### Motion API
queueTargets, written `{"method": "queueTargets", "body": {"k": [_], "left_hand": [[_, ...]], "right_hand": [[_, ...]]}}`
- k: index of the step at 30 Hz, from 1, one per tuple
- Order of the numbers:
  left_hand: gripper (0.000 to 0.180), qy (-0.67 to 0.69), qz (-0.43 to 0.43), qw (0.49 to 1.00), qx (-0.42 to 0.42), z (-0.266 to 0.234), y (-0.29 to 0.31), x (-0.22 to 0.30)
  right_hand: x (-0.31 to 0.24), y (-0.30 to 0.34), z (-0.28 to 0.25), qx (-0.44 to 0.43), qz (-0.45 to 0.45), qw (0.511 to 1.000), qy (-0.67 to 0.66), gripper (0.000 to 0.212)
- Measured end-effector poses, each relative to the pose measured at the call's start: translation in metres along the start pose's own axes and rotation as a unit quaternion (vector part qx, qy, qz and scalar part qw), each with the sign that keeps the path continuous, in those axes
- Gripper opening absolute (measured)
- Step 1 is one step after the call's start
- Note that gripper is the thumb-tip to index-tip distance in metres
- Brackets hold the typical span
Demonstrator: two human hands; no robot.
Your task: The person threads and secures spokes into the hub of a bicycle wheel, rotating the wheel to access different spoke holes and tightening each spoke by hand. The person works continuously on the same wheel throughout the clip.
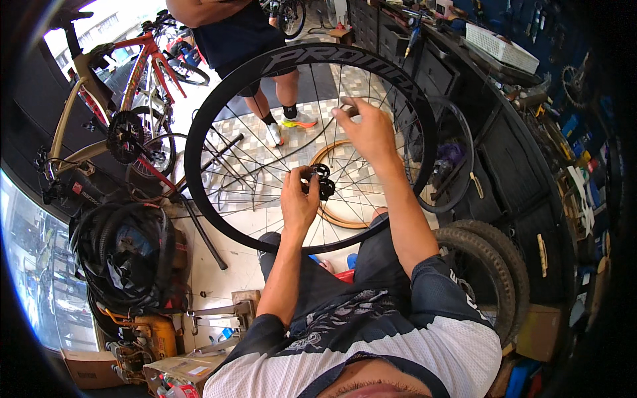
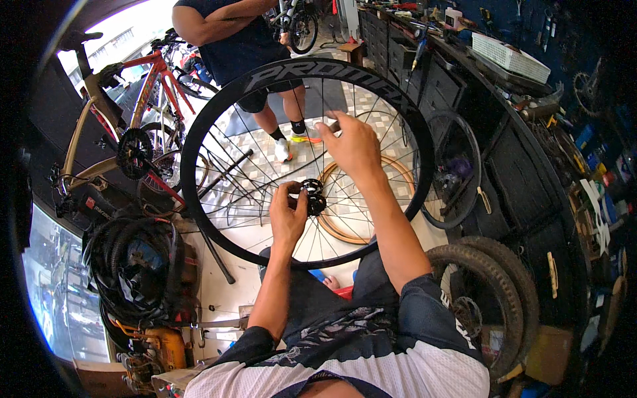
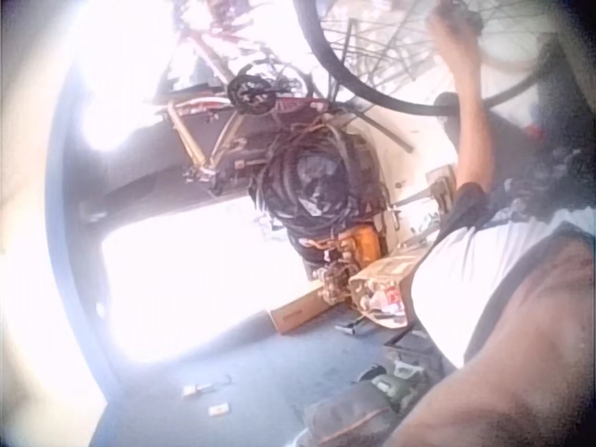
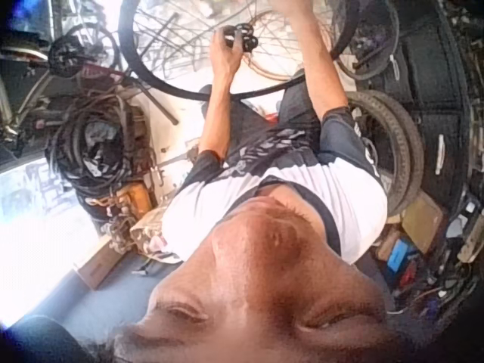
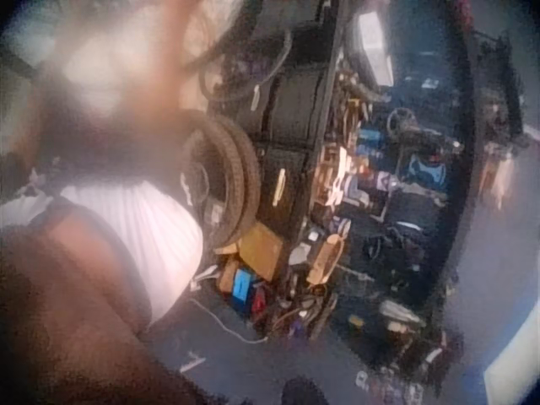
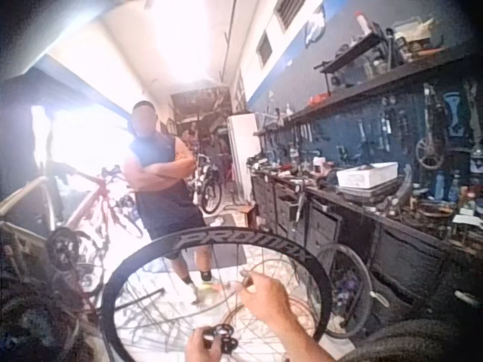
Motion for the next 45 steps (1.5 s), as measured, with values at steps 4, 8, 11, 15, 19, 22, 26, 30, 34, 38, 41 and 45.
{"method": "queueTargets", "body": {"k": [4, 8, 11, 15, 19, 22, 26, 30, 34, 38, 41, 45], "left_hand": [[0.017, -0.007, 0.008, 1.0, -0.001, -0.002, -0.001, -0.009], [0.022, 0.0, -0.07, 0.996, -0.05, -0.009, -0.003, 0.006], [0.027, -0.012, -0.059, 0.996, -0.069, -0.008, -0.002, 0.008], [0.031, -0.024, -0.06, 0.996, -0.069, -0.008, -0.007, 0.005], [0.036, -0.069, -0.092, 0.991, -0.062, -0.004, -0.009, 0.013], [0.034, -0.092, -0.121, 0.986, -0.068, 0.0, -0.008, 0.018], [0.034, -0.113, -0.136, 0.982, -0.068, 0.003, -0.009, 0.02], [0.037, -0.109, -0.116, 0.986, -0.059, 0.006, -0.007, 0.014], [0.038, -0.11, -0.121, 0.985, -0.059, 0.004, -0.006, 0.011], [0.038, -0.111, -0.124, 0.984, -0.069, 0.005, -0.006, 0.015], [0.037, -0.109, -0.132, 0.982, -0.073, 0.005, -0.006, 0.016], [0.036, -0.105, -0.114, 0.985, -0.069, 0.005, -0.005, 0.018]], "right_hand": [[0.003, -0.002, 0.015, -0.053, 0.04, 0.998, -0.016, 0.026], [-0.002, 0.003, 0.007, -0.101, 0.048, 0.989, -0.101, 0.018], [0.002, 0.003, 0.008, -0.135, 0.035, 0.971, -0.192, 0.014], [0.002, 0.007, 0.015, -0.133, 0.066, 0.968, -0.202, 0.014], [-0.005, 0.009, 0.013, -0.101, 0.063, 0.983, -0.136, 0.021], [-0.005, 0.01, 0.01, -0.081, 0.083, 0.985, -0.126, 0.027], [-0.005, 0.009, 0.006, -0.088, 0.085, 0.986, -0.117, 0.031], [0.005, 0.008, 0.012, -0.07, 0.044, 0.971, -0.223, 0.027], [-0.007, 0.005, 0.008, -0.053, 0.023, 0.932, -0.357, 0.025], [0.007, 0.003, 0.014, -0.029, 0.04, 0.954, -0.295, 0.023], [0.011, 0.002, 0.014, -0.011, 0.045, 0.967, -0.249, 0.023], [0.008, 0.0, 0.014, -0.02, 0.067, 0.969, -0.239, 0.023]]}}
Point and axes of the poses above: each hand's wrist, its own y-axis away from the middle knuckle, its own z-axis out of the palm, x = y × z, the point moved 2 cm from there along -y, towards the middle knuckle, and after that the axes turned 4 degrees about -x, right-handed, at the moved point
